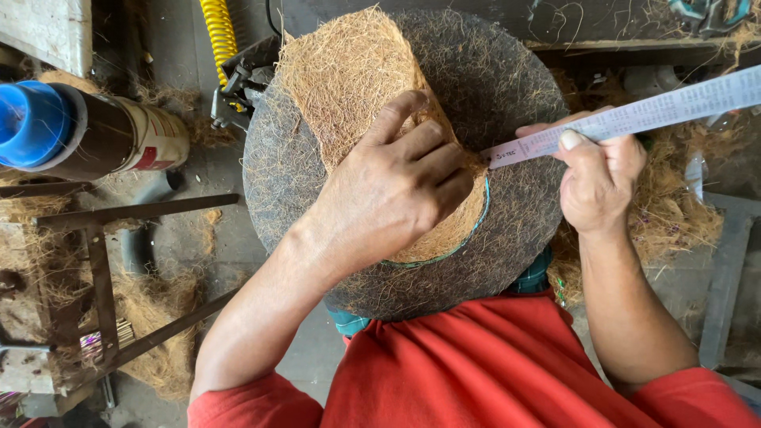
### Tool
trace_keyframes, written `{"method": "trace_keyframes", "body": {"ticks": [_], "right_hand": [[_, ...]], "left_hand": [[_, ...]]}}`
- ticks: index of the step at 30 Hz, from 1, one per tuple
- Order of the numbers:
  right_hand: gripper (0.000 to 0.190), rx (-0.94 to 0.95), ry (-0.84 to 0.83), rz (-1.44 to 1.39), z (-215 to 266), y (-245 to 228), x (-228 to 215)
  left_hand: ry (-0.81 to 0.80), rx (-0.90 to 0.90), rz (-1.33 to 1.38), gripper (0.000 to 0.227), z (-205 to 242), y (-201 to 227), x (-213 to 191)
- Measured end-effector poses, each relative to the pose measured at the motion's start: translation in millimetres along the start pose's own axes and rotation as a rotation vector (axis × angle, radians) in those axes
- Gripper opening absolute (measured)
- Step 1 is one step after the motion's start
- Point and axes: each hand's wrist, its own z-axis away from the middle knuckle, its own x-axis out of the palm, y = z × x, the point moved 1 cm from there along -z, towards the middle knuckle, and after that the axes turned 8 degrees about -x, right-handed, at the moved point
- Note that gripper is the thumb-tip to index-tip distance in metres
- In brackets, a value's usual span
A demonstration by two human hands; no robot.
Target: The person shapes a hat made of coconut fiber on a round wooden platform, using a ruler to measure, a green glass bottle to press and smooth the fiber, and a hairdryer to apply air.
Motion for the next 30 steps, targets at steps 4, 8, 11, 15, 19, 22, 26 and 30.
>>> {"method": "trace_keyframes", "body": {"ticks": [4, 8, 11, 15, 19, 22, 26, 30], "right_hand": [[0.010, -0.201, -0.111, 0.083, 4, 2, 1], [0.009, -0.225, -0.053, -0.013, 11, -3, 10], [0.009, -0.342, 0.040, 0.058, 1, 4, 0], [0.018, -0.276, 0.184, 0.259, 6, 36, -34], [0.026, -0.292, 0.048, 0.218, -41, 20, -28], [0.029, -0.434, 0.012, 0.333, -70, 34, -35], [0.041, -0.283, -0.217, 0.312, -89, 5, -6], [0.031, -0.320, -0.306, 0.080, -98, 31, 2]], "left_hand": [[0.034, 0.003, -0.019, 0.019, -6, -4, -1], [0.046, -0.007, -0.022, 0.021, -15, -6, 2], [0.073, -0.002, -0.008, 0.017, -25, -6, 13], [0.130, 0.003, -0.027, 0.010, -40, -8, 32], [-0.059, -0.107, -0.136, 0.044, -37, -26, 20], [-0.066, -0.326, -0.221, 0.064, -27, -52, 13], [-0.159, -0.573, -0.193, 0.085, 0, -81, 13], [0.001, -0.560, -0.043, 0.039, 14, -86, 7]]}}
